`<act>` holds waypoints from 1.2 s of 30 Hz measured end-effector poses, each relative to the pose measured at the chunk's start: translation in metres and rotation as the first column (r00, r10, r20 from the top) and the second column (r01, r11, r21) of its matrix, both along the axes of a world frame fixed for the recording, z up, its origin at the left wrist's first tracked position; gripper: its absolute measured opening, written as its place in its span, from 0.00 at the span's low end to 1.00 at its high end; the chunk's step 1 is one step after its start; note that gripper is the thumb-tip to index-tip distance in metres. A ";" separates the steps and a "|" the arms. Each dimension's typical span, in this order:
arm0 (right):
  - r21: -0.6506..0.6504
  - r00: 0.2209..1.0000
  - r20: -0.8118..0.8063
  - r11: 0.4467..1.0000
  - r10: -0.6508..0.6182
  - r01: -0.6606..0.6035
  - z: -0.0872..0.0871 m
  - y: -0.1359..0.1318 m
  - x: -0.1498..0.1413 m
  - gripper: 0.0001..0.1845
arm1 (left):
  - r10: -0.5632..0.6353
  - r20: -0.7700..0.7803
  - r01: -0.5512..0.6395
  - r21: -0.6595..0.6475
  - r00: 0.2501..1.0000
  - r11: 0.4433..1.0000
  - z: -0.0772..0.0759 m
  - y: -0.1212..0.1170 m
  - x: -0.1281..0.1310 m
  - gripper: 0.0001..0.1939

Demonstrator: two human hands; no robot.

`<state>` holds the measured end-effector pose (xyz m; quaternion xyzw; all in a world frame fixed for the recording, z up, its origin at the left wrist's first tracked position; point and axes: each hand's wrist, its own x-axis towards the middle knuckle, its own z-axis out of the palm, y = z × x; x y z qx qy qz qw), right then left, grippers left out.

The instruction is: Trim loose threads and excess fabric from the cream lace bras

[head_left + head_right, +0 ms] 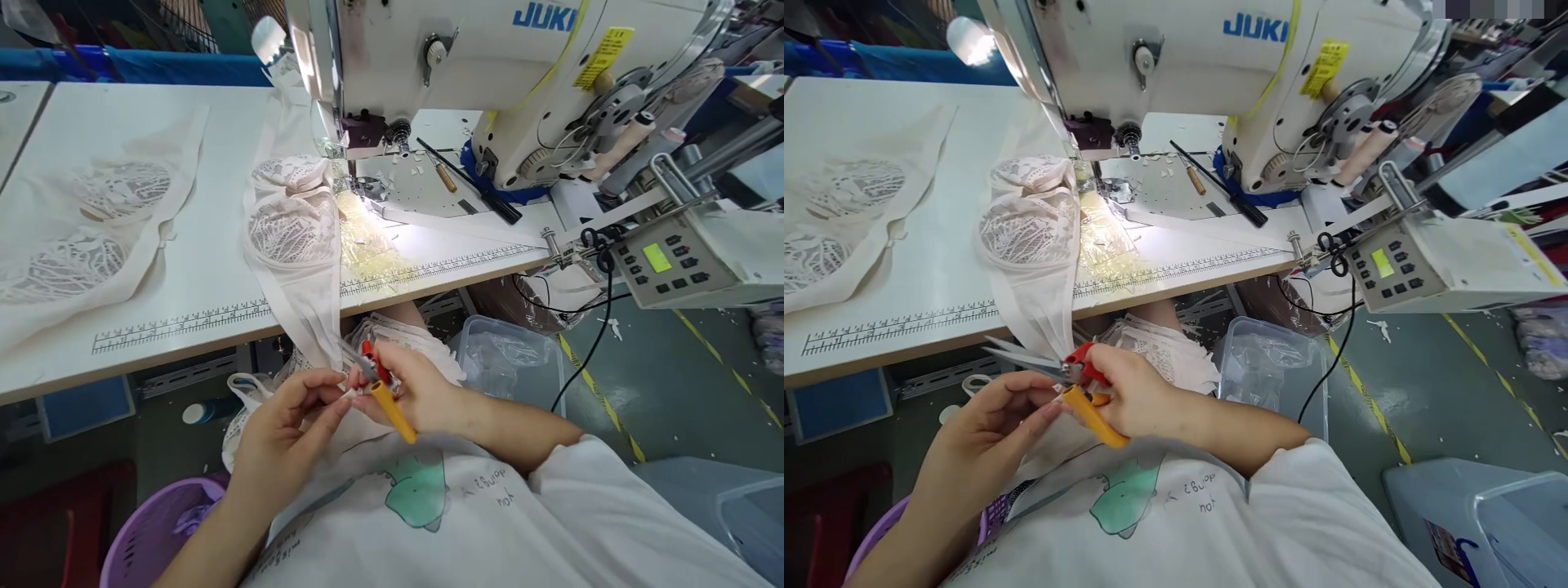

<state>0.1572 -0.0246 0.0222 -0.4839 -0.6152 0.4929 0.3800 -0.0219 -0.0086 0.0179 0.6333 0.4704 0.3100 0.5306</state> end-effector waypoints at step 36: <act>-0.159 0.988 0.100 0.982 0.117 -0.100 -0.022 0.000 0.025 0.10 | -0.217 -0.586 0.502 0.380 0.781 0.777 0.003 0.042 -0.072 0.12</act>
